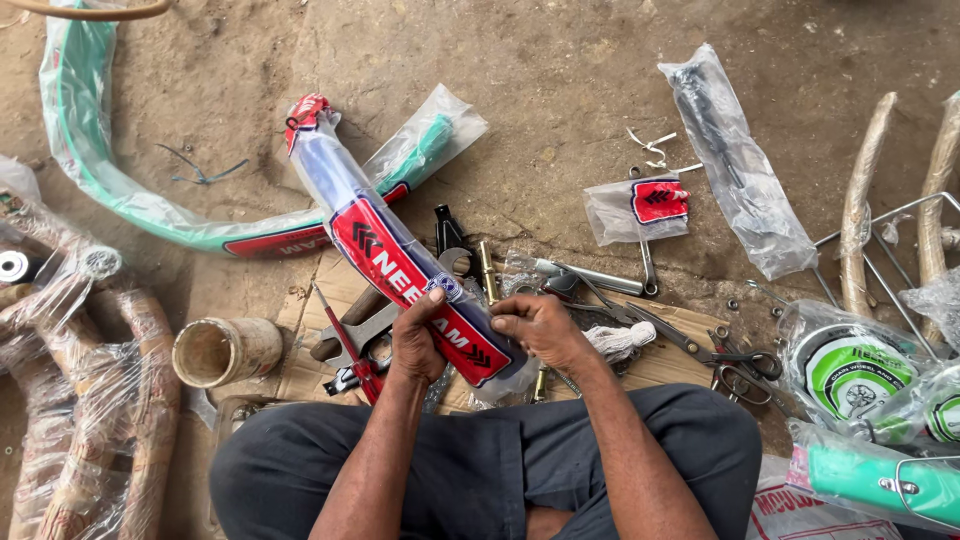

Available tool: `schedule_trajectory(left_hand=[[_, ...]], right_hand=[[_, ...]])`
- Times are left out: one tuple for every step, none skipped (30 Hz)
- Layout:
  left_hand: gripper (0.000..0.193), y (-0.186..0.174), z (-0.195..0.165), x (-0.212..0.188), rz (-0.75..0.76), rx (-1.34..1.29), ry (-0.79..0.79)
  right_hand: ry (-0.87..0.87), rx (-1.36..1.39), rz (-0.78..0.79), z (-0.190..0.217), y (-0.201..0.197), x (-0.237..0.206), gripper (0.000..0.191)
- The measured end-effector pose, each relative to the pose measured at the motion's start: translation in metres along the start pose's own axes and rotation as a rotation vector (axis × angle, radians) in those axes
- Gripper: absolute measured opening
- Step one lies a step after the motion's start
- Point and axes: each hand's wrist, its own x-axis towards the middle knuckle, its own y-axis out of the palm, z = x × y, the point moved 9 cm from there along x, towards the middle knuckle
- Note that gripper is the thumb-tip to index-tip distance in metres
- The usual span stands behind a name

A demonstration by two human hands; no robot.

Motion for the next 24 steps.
schedule_trajectory(left_hand=[[0.058,0.000,0.000,0.000,0.012,-0.011,0.003],[0.059,0.000,0.000,0.000,0.026,-0.020,0.005],[0.060,0.000,0.003,0.000,0.032,-0.053,-0.021],[0.061,0.002,0.006,0.000,0.042,-0.084,-0.045],[0.062,0.004,0.009,-0.001,0.054,-0.115,-0.068],[0.065,0.009,0.010,-0.002,0.093,-0.105,-0.065],[0.067,0.015,0.011,-0.004,0.134,-0.095,-0.061],[0.069,0.021,0.012,-0.006,0.173,-0.084,-0.058],[0.070,0.027,0.015,-0.010,0.225,-0.063,-0.080],[0.071,0.033,0.019,-0.014,0.278,-0.041,-0.104],[0.072,0.039,0.023,-0.017,0.331,-0.021,-0.128],[0.069,0.039,0.025,-0.020,0.347,0.005,-0.143],[0.067,0.038,0.027,-0.022,0.362,0.032,-0.159],[0.064,0.037,0.030,-0.023,0.377,0.060,-0.177],[0.061,0.034,0.030,-0.023,0.375,0.110,-0.144],[0.058,0.031,0.030,-0.022,0.373,0.159,-0.112],[0.055,0.028,0.030,-0.021,0.372,0.207,-0.078],[0.049,0.026,0.033,-0.020,0.378,0.183,-0.076],[0.044,0.026,0.036,-0.020,0.380,0.158,-0.071],[0.042,0.025,0.037,-0.021,0.379,0.134,-0.066],[0.039,0.024,0.038,-0.020,0.361,0.145,-0.072],[0.036,0.024,0.038,-0.020,0.344,0.158,-0.081],[0.034,0.025,0.037,-0.021,0.325,0.167,-0.086],[0.031,0.027,0.034,-0.021,0.294,0.133,-0.097]], right_hand=[[0.004,0.062,0.008,0.000,0.001,-0.001,0.022],[-0.039,0.133,0.017,0.004,0.000,-0.002,0.021],[-0.084,0.205,0.025,0.007,-0.001,-0.002,0.020],[-0.133,0.276,0.032,0.011,-0.002,-0.002,0.019],[-0.160,0.327,0.001,0.011,-0.007,-0.001,0.019],[-0.188,0.378,-0.029,0.012,-0.012,0.000,0.019],[-0.216,0.428,-0.059,0.013,-0.016,0.001,0.019],[-0.206,0.446,-0.085,0.010,-0.020,0.003,0.019],[-0.194,0.465,-0.111,0.008,-0.023,0.003,0.019],[-0.181,0.484,-0.140,0.007,-0.026,0.004,0.019],[-0.262,0.330,-0.165,0.015,-0.029,0.002,0.018],[-0.338,0.174,-0.190,0.024,-0.029,-0.002,0.018],[-0.410,0.017,-0.213,0.032,-0.028,-0.006,0.018],[-0.440,-0.064,-0.241,0.037,-0.028,-0.009,0.017],[-0.467,-0.145,-0.271,0.042,-0.027,-0.012,0.015],[-0.491,-0.227,-0.300,0.046,-0.026,-0.015,0.014],[-0.559,-0.337,-0.376,0.054,-0.027,-0.021,0.015],[-0.630,-0.449,-0.450,0.062,-0.026,-0.028,0.016],[-0.703,-0.563,-0.520,0.070,-0.025,-0.034,0.018],[-0.712,-0.593,-0.530,0.074,-0.025,-0.034,0.016],[-0.719,-0.621,-0.544,0.076,-0.025,-0.034,0.013],[-0.722,-0.650,-0.560,0.078,-0.024,-0.036,0.010],[-0.746,-0.688,-0.577,0.080,-0.023,-0.039,0.011],[-0.775,-0.729,-0.590,0.084,-0.020,-0.041,0.011]])
